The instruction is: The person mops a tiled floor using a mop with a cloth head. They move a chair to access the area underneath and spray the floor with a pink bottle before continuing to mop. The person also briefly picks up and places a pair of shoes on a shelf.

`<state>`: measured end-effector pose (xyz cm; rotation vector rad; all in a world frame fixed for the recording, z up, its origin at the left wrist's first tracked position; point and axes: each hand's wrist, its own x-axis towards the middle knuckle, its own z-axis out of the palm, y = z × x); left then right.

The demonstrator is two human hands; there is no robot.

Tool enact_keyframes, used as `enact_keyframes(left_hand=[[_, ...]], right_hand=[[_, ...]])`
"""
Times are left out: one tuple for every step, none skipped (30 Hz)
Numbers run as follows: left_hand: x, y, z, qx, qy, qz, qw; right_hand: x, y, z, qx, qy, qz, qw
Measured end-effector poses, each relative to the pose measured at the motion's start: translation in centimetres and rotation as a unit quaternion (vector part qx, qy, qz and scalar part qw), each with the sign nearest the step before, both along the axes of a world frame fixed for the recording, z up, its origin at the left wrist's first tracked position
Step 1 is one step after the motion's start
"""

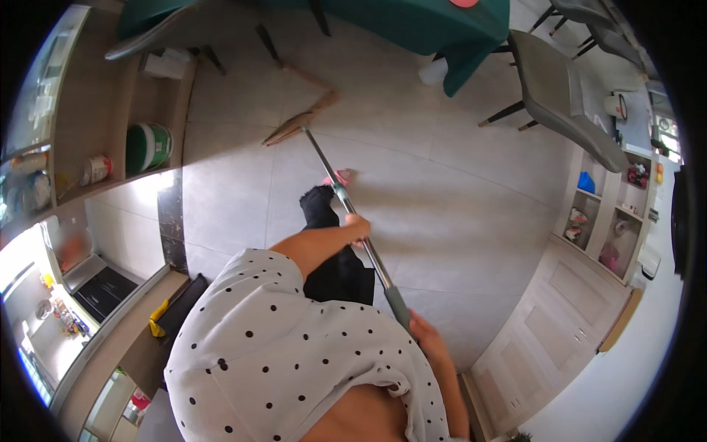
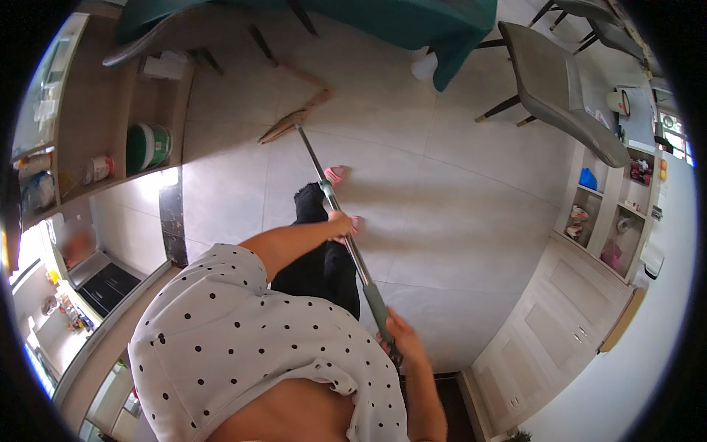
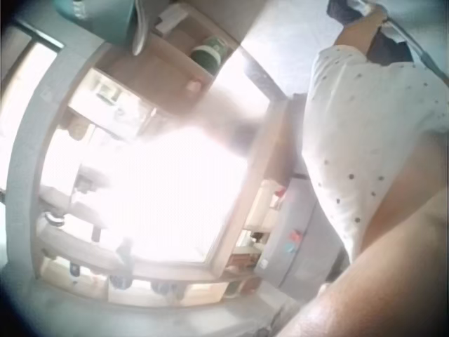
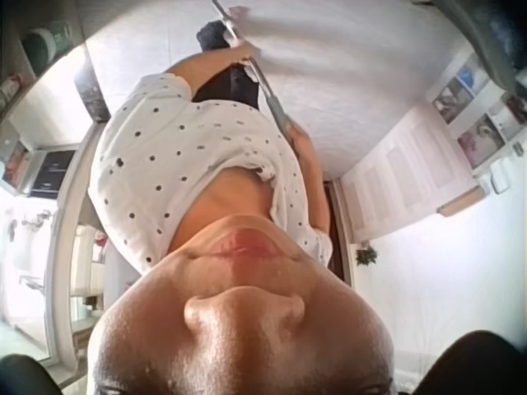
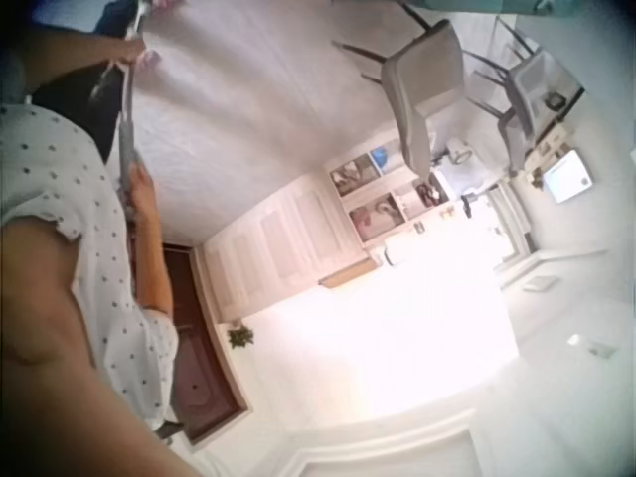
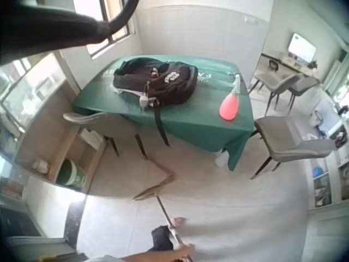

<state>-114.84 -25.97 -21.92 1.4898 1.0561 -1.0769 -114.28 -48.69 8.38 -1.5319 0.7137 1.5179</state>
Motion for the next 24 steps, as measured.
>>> enact_keyframes(left_hand=[[-0.9,-3.7,-0.1,-0.001,-0.048,-0.186,0.981],[-2.0,-7.2,-0.2,0.003,-0.124,-0.441,0.889],[-2.9,-10.6,0.2,0.023,-0.209,-0.634,0.744],[-3.1,-12.3,1.9,-0.039,-0.255,-0.627,0.735],[-4.1,-14.2,2.8,-0.097,-0.297,-0.605,0.733],[-5.2,-16.4,1.4,-0.108,-0.333,-0.608,0.713],[-5.3,-17.6,2.5,-0.129,-0.317,-0.578,0.741],[-4.7,-17.9,4.2,-0.159,-0.251,-0.495,0.817],[-4.1,-18.1,6.0,-0.184,-0.171,-0.368,0.895],[-3.7,-17.7,9.0,-0.186,-0.096,-0.206,0.956],[-3.5,-16.9,11.6,-0.172,-0.059,-0.063,0.981],[-3.4,-16.4,13.8,-0.170,-0.051,0.029,0.984],[-3.1,-16.1,15.8,-0.166,-0.054,0.097,0.980],[-3.2,-15.5,16.0,-0.186,-0.062,0.128,0.972],[-3.3,-14.7,16.2,-0.205,-0.067,0.160,0.963],[-3.3,-13.9,16.6,-0.226,-0.073,0.189,0.953],[-3.3,-12.4,16.6,-0.257,-0.112,0.184,0.942],[-3.4,-10.4,16.7,-0.286,-0.150,0.179,0.929],[-3.4,-7.1,19.3,-0.234,-0.190,0.144,0.943],[-3.8,-4.5,17.9,-0.213,-0.221,0.176,0.935],[-4.3,-1.6,16.3,-0.191,-0.252,0.209,0.925],[-4.8,2.2,15.9,-0.165,-0.274,0.237,0.917],[-5.4,6.2,15.8,-0.141,-0.295,0.262,0.908],[-5.9,10.3,18.3,-0.098,-0.296,0.331,0.891]], right_hand=[[-3.2,-3.3,0.1,-0.013,-0.040,-0.023,0.999],[-5.8,-5.9,0.5,-0.025,-0.059,-0.041,0.997],[-7.5,-7.7,1.5,-0.043,-0.058,-0.067,0.995],[-9.1,-9.3,2.7,-0.061,-0.055,-0.096,0.992],[-10.0,-10.7,4.3,-0.075,-0.045,-0.111,0.990],[-10.6,-11.9,5.9,-0.091,-0.034,-0.128,0.987],[-11.1,-13.1,7.5,-0.101,-0.029,-0.143,0.984],[-11.7,-13.9,8.9,-0.111,-0.024,-0.165,0.980],[-12.1,-14.7,10.1,-0.117,-0.024,-0.182,0.976],[-12.6,-15.3,11.2,-0.119,-0.026,-0.198,0.973],[-12.4,-15.9,12.0,-0.114,-0.027,-0.202,0.972],[-12.1,-16.1,12.6,-0.105,-0.029,-0.199,0.974],[-11.7,-16.1,13.0,-0.097,-0.031,-0.200,0.974],[-11.2,-15.9,13.2,-0.085,-0.034,-0.195,0.976],[-10.4,-15.4,13.1,-0.071,-0.035,-0.187,0.979],[-9.8,-14.7,12.9,-0.056,-0.036,-0.181,0.981],[-9.2,-13.8,12.5,-0.041,-0.036,-0.170,0.984],[-8.3,-12.6,12.0,-0.026,-0.036,-0.158,0.986],[-7.7,-11.3,11.3,-0.008,-0.034,-0.146,0.989],[-6.9,-9.8,10.6,0.009,-0.032,-0.133,0.991],[-6.3,-8.0,9.8,0.027,-0.031,-0.117,0.992],[-5.7,-6.1,8.9,0.041,-0.034,-0.106,0.993],[-5.0,-4.1,8.1,0.053,-0.039,-0.093,0.994],[-4.3,-2.0,7.6,0.058,-0.055,-0.076,0.994]])
